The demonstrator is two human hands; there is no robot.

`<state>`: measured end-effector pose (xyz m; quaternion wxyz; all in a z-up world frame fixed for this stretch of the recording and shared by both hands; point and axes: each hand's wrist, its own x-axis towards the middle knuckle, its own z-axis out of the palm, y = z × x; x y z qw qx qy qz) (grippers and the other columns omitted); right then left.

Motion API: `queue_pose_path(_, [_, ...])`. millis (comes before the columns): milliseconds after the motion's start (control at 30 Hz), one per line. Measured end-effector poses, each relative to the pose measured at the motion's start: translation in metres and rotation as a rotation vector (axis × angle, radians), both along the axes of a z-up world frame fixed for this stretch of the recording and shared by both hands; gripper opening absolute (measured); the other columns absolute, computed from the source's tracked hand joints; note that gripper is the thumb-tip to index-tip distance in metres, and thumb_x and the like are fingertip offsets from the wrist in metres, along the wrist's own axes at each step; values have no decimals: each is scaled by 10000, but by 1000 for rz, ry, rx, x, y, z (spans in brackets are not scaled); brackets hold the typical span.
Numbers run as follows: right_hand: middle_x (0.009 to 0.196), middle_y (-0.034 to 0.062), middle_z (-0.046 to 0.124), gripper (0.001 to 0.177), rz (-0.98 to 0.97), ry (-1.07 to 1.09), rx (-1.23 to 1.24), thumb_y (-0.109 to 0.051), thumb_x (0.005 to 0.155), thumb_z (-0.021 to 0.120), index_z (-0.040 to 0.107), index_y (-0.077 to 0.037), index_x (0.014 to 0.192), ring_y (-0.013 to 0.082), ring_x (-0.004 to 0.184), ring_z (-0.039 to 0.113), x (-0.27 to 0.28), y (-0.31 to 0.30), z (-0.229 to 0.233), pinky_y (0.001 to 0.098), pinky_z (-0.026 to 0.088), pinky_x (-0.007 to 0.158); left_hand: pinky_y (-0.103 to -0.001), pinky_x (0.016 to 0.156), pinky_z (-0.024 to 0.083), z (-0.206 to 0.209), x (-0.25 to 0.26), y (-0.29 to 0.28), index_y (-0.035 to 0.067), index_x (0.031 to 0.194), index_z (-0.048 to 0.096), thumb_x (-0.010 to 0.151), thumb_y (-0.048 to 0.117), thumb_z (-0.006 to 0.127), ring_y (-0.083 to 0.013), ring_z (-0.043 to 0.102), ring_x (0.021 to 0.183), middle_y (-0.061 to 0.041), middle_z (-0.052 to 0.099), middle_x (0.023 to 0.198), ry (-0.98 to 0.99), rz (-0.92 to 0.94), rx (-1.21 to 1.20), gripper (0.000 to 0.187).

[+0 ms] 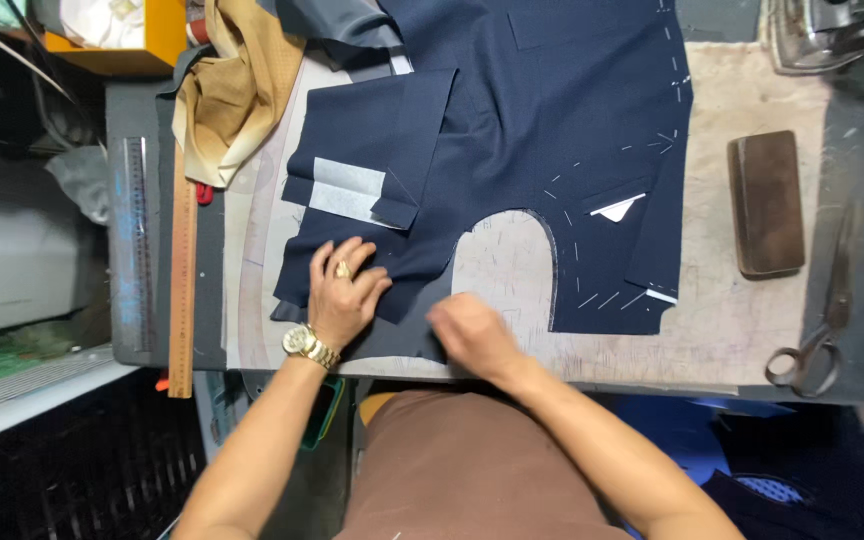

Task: The person cuts a piece of navy blue fabric using shears along a chalk line, then uses an iron and a wooden pressing block to flatten and set seams on the fabric pieces.

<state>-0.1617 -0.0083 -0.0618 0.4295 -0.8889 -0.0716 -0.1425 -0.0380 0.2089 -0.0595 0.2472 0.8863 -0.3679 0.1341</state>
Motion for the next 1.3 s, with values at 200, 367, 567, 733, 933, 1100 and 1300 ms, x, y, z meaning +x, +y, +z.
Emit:
queue_pose_path(200, [1309, 236, 681, 243, 207, -208, -335, -180, 913, 746, 710, -14, 1086, 375, 1243, 648, 9, 41, 25, 493, 485, 1106, -336, 674, 551, 34, 103, -1, 238, 857, 709, 1072, 284, 645, -219, 753, 756, 53, 761, 801, 196, 96, -251, 230])
queue_pose_path(367, [1109, 155, 719, 152, 89, -174, -371, -148, 930, 721, 704, -13, 999, 329, 1052, 697, -20, 20, 22, 474, 549, 1022, -475, 722, 533, 110, 90, -29, 235, 935, 742, 1017, 421, 594, -327, 714, 790, -51, 732, 801, 409, -320, 155, 252])
queue_pose_path(567, [927, 156, 619, 201, 53, -51, -474, -206, 908, 688, 671, -31, 1005, 397, 951, 624, -30, 28, -15, 538, 521, 936, -462, 542, 590, 21, 107, -8, 253, 1529, 475, 945, 663, 576, -322, 728, 641, -190, 677, 949, 74, -64, 358, 721])
queue_pose_path(733, [957, 152, 636, 302, 31, 14, -520, -343, 931, 667, 686, -51, 1006, 391, 1022, 609, -44, 19, -36, 538, 452, 1021, -448, 651, 594, 13, 170, -25, 305, 1017, 710, 996, 470, 565, -326, 755, 742, -43, 723, 765, 365, -20, 445, 220])
queue_pose_path(933, [1127, 210, 666, 267, 212, 123, -439, -206, 948, 741, 660, 8, 1086, 414, 1097, 593, -32, 5, 30, 509, 474, 1019, -401, 698, 451, 106, 274, -73, 125, 1112, 603, 951, 121, 598, -223, 497, 694, -33, 493, 801, 245, 31, -485, 161])
queue_pose_path(1100, [838, 96, 635, 69, 19, 77, -100, -68, 989, 643, 635, -4, 965, 275, 787, 585, -17, 6, 76, 393, 479, 808, -579, 630, 504, 58, 173, -28, 102, 979, 613, 1090, 425, 479, -418, 651, 815, -167, 665, 888, 317, 304, 291, 367])
queue_pose_path(1300, [753, 9, 717, 39, -415, 192, 102, -164, 952, 742, 771, -143, 965, 198, 721, 732, 23, 18, 69, 316, 576, 629, -453, 677, 518, -8, 94, -21, 125, 954, 685, 1013, 356, 634, -323, 688, 698, -161, 658, 860, 96, 328, 267, 244])
